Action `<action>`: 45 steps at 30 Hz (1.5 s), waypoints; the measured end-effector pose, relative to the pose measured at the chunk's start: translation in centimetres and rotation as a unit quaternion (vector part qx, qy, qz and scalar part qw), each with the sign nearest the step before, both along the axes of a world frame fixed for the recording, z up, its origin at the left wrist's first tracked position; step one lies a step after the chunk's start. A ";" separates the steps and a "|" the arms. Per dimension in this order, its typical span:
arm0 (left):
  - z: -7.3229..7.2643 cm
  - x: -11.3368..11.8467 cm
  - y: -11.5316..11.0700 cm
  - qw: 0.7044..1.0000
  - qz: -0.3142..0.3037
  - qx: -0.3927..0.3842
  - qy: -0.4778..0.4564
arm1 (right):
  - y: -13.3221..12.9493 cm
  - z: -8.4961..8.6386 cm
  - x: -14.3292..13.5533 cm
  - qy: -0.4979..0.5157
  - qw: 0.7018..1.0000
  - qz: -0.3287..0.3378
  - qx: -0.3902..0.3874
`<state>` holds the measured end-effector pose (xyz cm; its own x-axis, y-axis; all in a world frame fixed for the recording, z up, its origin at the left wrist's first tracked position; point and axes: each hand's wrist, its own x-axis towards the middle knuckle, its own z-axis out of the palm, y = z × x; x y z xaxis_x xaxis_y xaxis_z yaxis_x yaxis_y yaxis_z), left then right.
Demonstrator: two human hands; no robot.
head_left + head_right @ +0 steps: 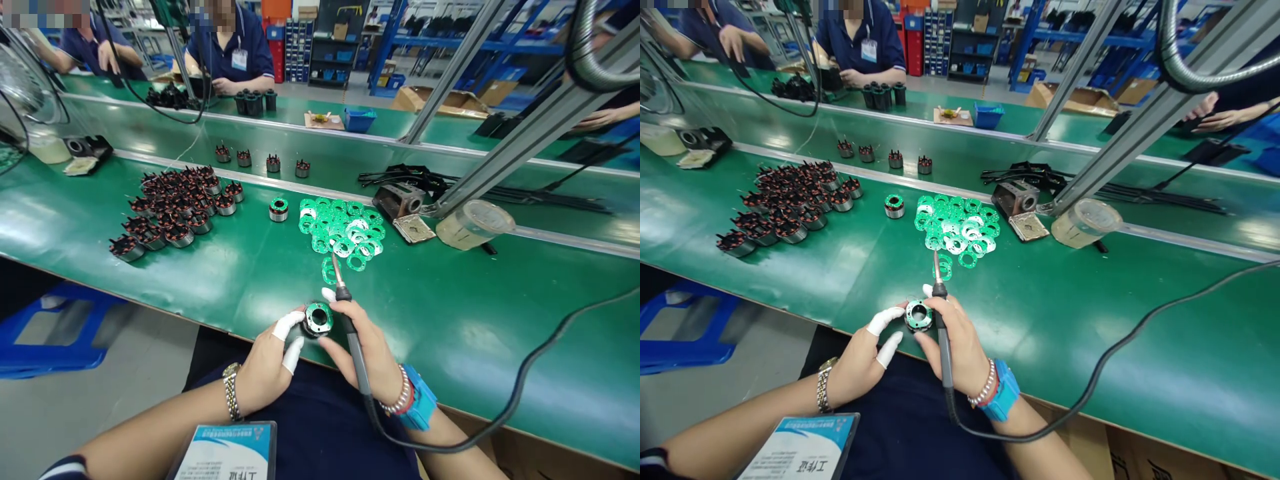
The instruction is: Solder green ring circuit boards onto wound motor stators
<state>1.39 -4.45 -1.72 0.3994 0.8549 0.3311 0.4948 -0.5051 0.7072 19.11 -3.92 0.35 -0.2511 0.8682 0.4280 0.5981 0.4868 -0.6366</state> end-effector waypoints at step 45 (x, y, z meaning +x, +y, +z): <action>1.2 -0.8 10.0 0.995 0.050 -0.043 0.069 | 2.7 0.4 0.8 -0.001 1.000 -0.027 0.013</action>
